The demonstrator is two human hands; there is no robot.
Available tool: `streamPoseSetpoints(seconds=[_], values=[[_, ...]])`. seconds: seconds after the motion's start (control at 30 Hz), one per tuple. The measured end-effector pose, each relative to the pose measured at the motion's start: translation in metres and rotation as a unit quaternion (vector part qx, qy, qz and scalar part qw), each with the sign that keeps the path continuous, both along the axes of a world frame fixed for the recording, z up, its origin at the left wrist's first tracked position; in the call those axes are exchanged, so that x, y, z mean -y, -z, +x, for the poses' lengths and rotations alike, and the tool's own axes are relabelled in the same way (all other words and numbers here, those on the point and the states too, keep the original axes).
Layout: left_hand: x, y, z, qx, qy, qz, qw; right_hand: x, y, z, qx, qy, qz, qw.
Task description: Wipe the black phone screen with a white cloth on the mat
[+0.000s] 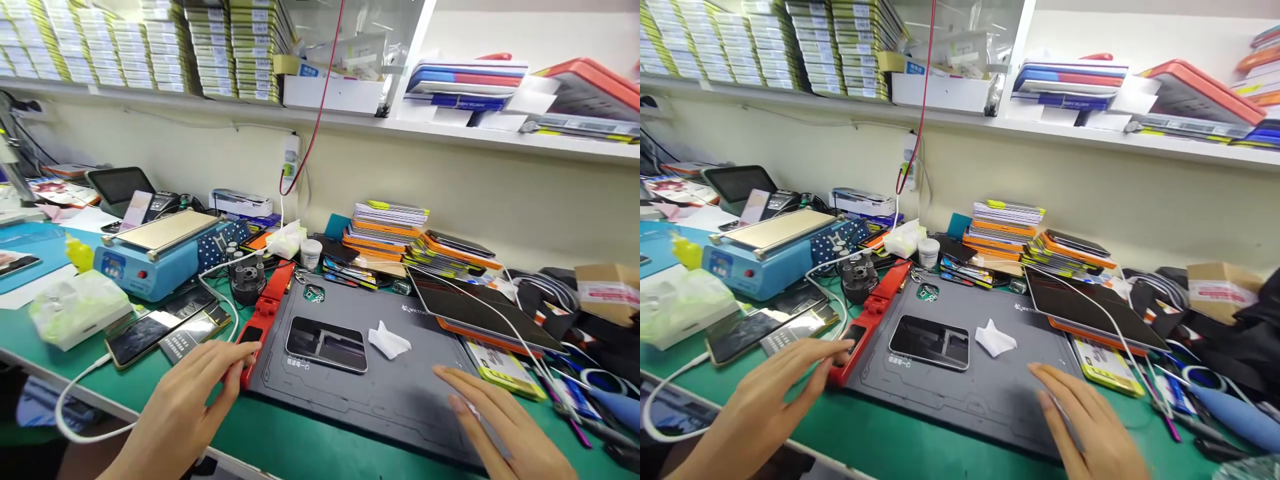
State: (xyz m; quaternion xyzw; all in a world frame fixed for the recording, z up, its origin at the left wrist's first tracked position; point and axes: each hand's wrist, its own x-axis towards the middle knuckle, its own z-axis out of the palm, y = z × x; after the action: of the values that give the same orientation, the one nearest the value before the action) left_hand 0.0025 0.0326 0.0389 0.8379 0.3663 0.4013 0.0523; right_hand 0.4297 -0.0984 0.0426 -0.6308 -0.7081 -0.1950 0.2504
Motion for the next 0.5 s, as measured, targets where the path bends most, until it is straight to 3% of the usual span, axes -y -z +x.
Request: streamPoseSetpoints(seconds=[0.13, 0.3, 0.5], values=[[-0.037, -0.013, 0.020, -0.020, 0.037, -0.050, 0.998, -0.047, -0.016, -0.007, 0.027, -0.055, -0.051, 0.997], [-0.060, 0.002, 0.035, 0.050, 0.052, -0.147, 0.987, -0.088, -0.008, -0.012, 0.012, -0.099, -0.161, 0.982], [-0.054, 0.008, 0.035, 0.097, 0.037, -0.175, 0.979, -0.107, 0.020, 0.013, 0.017, -0.163, -0.025, 0.986]])
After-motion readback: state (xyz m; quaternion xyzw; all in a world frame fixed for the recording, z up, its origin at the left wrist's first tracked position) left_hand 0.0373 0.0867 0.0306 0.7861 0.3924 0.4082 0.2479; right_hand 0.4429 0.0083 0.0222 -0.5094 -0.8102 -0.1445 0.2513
